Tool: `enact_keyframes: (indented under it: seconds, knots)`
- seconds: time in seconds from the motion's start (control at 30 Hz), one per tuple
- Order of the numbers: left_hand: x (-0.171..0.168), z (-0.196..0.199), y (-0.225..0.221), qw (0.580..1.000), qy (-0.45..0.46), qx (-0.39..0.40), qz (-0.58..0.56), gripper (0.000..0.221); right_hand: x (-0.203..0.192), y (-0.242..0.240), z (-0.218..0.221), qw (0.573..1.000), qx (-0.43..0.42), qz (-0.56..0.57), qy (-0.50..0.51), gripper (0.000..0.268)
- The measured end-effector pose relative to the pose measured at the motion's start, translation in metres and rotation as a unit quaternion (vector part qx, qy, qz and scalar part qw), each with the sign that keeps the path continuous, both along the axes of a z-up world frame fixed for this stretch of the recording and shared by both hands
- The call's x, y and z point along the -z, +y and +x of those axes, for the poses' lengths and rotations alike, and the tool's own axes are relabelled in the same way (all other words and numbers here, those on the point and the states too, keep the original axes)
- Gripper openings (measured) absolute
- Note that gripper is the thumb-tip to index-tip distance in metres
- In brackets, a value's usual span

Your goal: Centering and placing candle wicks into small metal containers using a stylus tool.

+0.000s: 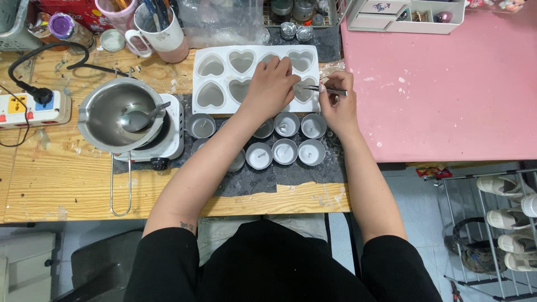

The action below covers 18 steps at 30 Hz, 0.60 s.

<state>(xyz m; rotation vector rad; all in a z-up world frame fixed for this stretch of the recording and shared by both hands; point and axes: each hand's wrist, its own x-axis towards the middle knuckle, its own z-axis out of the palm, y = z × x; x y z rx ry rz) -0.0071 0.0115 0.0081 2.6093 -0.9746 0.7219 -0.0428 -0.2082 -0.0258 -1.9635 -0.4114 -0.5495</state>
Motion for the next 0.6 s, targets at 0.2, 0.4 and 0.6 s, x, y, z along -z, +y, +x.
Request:
enact_keyframes:
  seconds: [0.2,0.4,0.6]
  knots:
    - [-0.01,-0.018,0.011,1.0,0.023,-0.011,-0.01,0.023,0.014,-0.003,0.011,1.0,-0.019,-0.021,0.012,0.037]
    - [-0.028,-0.046,0.023,0.998,0.057,-0.005,-0.036,0.029,0.016,0.001,0.015,0.996,-0.073,-0.047,0.012,0.038]
    - [-0.031,-0.071,0.026,0.996,0.066,-0.014,-0.057,0.027,0.009,0.001,0.004,0.999,-0.029,0.009,0.033,0.036]
